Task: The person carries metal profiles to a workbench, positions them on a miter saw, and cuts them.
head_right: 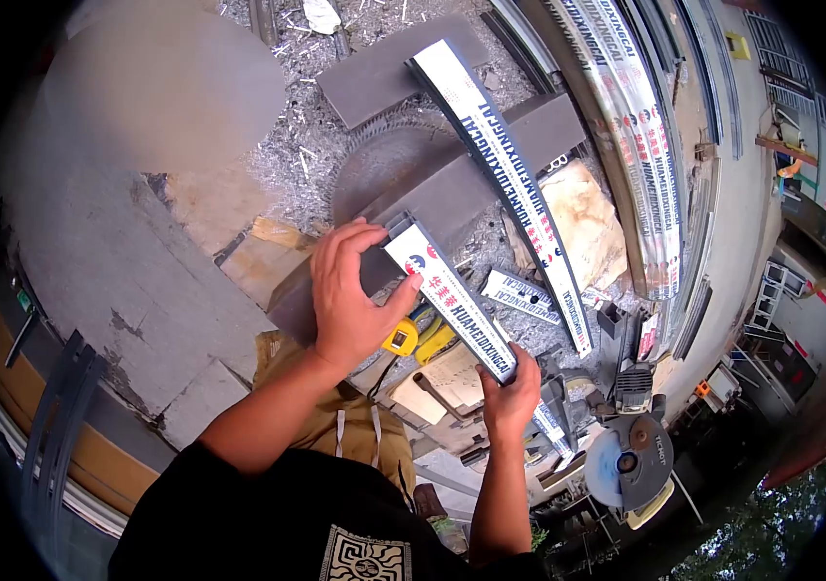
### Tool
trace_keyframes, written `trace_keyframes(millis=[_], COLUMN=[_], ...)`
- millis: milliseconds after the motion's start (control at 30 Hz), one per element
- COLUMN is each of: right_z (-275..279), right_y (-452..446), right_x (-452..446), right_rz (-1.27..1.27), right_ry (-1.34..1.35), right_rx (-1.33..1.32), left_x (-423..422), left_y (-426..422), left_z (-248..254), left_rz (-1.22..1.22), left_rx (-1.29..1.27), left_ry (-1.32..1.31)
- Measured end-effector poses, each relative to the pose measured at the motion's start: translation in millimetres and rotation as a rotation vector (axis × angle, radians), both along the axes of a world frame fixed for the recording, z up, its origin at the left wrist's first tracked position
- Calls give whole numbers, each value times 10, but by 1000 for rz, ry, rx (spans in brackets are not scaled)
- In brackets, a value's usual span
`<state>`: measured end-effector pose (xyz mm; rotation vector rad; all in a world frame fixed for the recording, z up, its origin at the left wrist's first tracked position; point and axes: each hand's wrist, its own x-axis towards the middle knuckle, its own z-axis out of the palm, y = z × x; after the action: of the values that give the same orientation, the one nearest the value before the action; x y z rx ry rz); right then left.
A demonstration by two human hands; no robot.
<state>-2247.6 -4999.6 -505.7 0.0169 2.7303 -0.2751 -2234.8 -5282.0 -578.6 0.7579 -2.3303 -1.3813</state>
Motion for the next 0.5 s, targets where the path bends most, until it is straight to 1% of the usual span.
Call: trace_keyframes(millis=[233, 500], right_z=[-7, -42], right_y=[-67, -1], right_x=[-16, -17], right_rz=[-10, -15], right_ry=[-22, -40], right_rx=[23, 51], left_x=[-7, -29], left_y=[-31, -58], left_z=[-42, 24], left_rz=[-14, -8], left_rx=[31, 65], left_ry=[-2, -36])
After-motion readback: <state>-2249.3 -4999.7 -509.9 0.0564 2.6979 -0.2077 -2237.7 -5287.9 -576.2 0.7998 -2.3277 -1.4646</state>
